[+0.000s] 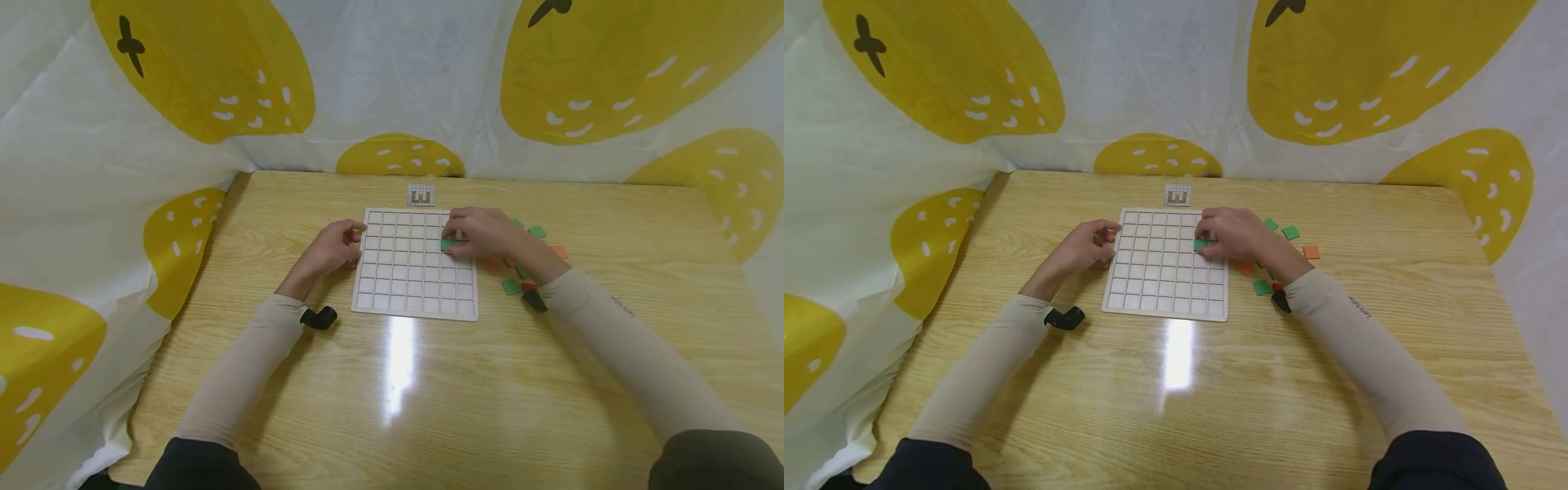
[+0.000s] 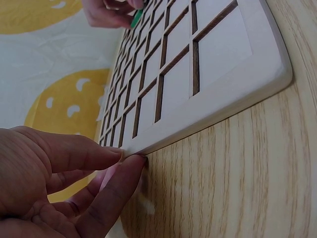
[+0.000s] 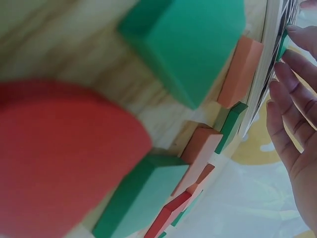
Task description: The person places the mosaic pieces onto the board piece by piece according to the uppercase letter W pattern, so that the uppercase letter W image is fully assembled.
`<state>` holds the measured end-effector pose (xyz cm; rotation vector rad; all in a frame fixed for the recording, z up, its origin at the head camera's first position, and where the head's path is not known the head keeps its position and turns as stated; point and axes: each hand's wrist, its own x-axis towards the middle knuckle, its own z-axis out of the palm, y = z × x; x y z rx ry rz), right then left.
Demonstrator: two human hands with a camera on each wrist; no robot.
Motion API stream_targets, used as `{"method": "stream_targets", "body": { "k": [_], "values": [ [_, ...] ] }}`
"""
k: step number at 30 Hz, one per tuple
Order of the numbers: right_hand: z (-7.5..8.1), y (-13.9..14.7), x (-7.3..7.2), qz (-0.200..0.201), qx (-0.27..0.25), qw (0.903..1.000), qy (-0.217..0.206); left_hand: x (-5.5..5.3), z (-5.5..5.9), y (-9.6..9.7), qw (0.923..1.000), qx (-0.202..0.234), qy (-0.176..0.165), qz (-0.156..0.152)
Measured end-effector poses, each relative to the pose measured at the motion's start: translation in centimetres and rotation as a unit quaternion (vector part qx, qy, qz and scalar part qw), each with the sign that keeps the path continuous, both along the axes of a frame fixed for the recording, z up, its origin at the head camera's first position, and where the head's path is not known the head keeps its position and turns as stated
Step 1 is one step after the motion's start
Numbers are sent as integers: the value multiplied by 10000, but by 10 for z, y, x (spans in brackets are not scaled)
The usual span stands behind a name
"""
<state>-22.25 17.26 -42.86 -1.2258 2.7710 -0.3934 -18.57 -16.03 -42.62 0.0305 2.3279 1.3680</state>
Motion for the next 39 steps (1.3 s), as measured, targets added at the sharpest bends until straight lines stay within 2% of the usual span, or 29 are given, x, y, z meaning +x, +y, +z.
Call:
{"method": "stream_targets", "body": {
  "k": [16, 20, 28, 39],
  "values": [
    [0, 1, 2, -26, 42, 9997, 226, -1, -2, -1, 10000, 19, -11, -22],
    [2, 5, 1, -193, -17, 9998, 84, -1, -1, 0, 10000, 29, -39, -20],
    [17, 21, 4, -511, -75, 9978, -404, -1, 0, 0, 10000, -21, -16, -44],
    [22, 59, 9, -563, -91, 9951, -803, -2, 0, 1, 10000, -55, -29, -49]
  ]
}}
